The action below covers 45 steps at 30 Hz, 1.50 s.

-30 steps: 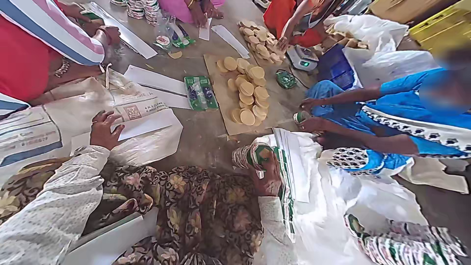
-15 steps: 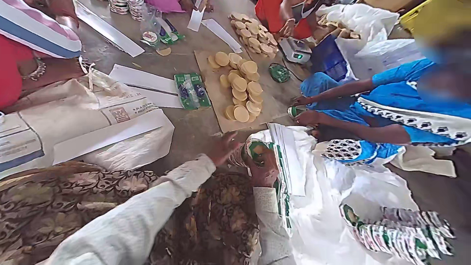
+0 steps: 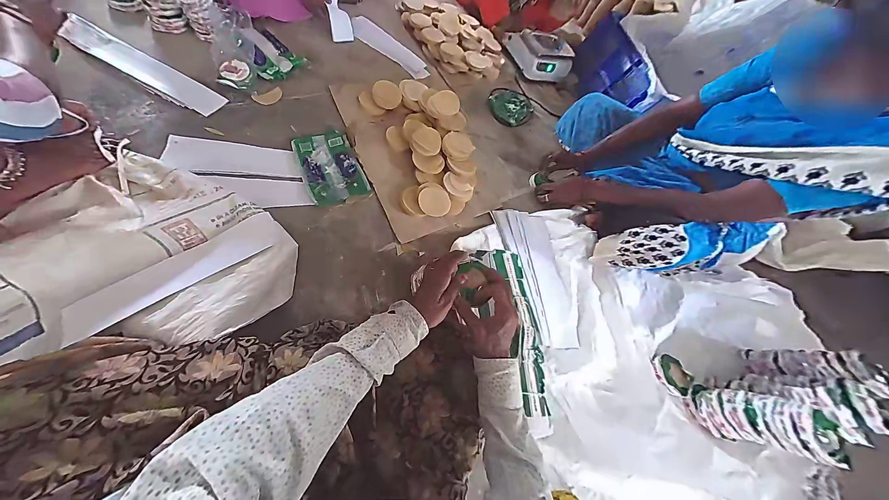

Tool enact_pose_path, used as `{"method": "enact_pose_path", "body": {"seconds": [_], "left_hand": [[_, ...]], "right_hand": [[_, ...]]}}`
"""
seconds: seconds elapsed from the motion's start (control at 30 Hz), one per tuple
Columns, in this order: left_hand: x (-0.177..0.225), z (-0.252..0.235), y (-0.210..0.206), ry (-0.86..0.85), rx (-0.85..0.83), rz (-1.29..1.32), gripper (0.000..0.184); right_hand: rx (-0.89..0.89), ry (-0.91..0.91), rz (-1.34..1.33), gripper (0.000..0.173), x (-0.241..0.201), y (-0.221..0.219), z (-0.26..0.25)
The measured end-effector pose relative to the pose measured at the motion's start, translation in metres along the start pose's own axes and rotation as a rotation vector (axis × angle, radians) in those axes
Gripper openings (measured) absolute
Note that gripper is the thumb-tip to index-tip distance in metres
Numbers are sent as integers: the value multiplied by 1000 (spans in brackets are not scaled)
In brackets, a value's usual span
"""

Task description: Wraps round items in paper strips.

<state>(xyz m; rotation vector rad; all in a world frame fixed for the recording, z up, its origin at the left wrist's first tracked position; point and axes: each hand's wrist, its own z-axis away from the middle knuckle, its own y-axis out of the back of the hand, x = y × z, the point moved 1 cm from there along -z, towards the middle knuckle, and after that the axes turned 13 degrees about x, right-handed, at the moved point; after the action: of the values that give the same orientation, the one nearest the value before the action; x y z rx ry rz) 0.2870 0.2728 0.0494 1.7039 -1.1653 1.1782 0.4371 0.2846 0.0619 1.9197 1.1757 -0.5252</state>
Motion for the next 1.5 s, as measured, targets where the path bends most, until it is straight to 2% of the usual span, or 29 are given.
{"method": "enact_pose_path", "body": {"seconds": [0.07,0.13,0.2,0.27,0.33,0.47,0.67,0.77,0.83,0.93,1.07,1.13,1.17,1.23,1.3,1.37,1.43,1.5], "left_hand": [[-8,-2,-1,-3,16,23,48],[-10,-4,-3,57,31,43,51],[-12,-8,-6,171,45,57,57],[-11,-14,-6,305,41,93,55],[-7,-14,-4,369,71,132,51],[-5,-11,0,358,146,78,45],[4,-18,1,320,-3,-64,54],[13,-16,23,350,-12,-12,59],[12,-10,53,296,19,17,56],[11,6,132,273,185,-96,41],[-20,44,279,318,433,-542,38],[-30,70,353,438,477,-794,39],[-34,86,386,519,492,-921,43],[-31,120,440,790,427,-1103,69],[-28,151,475,991,353,-1164,97],[-48,183,500,1058,384,-1234,107],[-49,182,508,1164,350,-1267,105],[-46,175,505,1240,289,-1258,98]], "right_hand": [[104,-176,-251,42,9,3,0],[226,-414,-339,50,6,-2,-3],[222,-603,-373,59,0,-13,-6],[188,-688,-404,64,-10,-25,-6],[184,-704,-362,63,-24,-33,-4],[140,-540,-217,54,-13,-45,6],[182,-578,-181,46,-12,-40,-1],[131,-550,-145,48,-15,-37,-3],[97,-537,-130,49,-16,-35,-1],[96,-512,-106,48,-18,-33,0],[225,-384,-8,57,-25,-22,-1],[340,-213,108,63,-44,-15,-5],[389,-65,161,64,-51,-14,-7],[418,247,156,63,-66,-20,-11],[321,398,66,58,-85,-40,-12],[135,342,24,50,-102,-75,-13],[-46,106,41,49,-112,-120,-21],[-113,-190,37,51,-103,-166,-36]]}}
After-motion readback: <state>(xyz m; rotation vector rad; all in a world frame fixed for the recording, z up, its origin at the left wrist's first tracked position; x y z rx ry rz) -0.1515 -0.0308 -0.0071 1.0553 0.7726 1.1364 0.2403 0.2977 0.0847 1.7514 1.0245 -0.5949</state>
